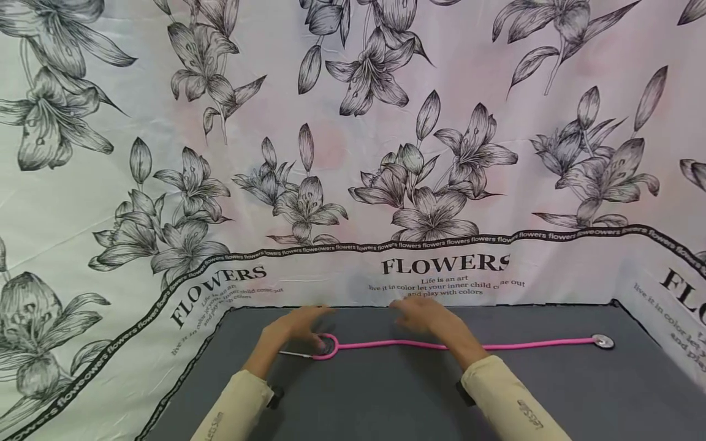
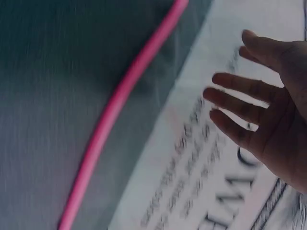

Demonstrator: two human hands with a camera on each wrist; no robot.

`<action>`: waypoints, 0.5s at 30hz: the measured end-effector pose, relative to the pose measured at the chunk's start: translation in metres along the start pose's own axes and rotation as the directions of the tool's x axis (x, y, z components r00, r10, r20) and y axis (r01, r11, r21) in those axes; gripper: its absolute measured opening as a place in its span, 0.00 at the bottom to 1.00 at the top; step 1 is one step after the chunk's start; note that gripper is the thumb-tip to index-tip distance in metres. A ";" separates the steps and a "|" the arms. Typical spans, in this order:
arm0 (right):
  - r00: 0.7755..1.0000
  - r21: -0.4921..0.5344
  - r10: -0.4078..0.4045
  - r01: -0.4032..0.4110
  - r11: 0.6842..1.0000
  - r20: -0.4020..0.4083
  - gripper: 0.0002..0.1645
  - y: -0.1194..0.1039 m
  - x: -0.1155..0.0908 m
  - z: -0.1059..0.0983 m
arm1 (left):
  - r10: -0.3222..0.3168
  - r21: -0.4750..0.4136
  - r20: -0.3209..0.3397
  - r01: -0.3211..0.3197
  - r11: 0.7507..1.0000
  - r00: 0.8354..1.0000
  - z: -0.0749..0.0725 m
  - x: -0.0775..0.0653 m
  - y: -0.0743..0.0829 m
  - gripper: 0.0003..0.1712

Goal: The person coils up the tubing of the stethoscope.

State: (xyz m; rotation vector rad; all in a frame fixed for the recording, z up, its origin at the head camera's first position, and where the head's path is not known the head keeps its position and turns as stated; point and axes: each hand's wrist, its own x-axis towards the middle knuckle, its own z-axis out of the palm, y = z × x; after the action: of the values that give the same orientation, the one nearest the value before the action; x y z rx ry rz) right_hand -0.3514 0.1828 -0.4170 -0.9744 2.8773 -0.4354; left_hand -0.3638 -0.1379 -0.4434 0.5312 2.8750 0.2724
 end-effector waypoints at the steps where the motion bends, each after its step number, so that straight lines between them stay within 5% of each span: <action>1: 1.000 0.000 -0.016 0.016 1.000 0.022 0.22 -0.004 0.005 0.006 | -0.028 0.005 0.019 0.028 1.000 0.999 0.002 -0.003 -0.009 0.51; 5: 0.996 0.029 -0.006 0.004 1.000 0.093 0.21 -0.018 0.020 0.029 | -0.082 0.072 0.056 0.078 0.994 0.995 0.012 -0.011 -0.032 0.47; 15: 0.998 0.002 -0.006 0.006 1.000 0.056 0.19 -0.024 0.030 0.058 | 0.003 0.126 0.013 -0.005 0.992 1.000 0.022 -0.022 -0.050 0.23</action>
State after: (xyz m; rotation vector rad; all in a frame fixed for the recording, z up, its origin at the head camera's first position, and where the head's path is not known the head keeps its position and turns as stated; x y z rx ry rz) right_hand -0.3521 0.1321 -0.4646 -0.9786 2.8242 -0.4040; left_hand -0.3551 -0.1885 -0.4718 0.5588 2.8930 0.0883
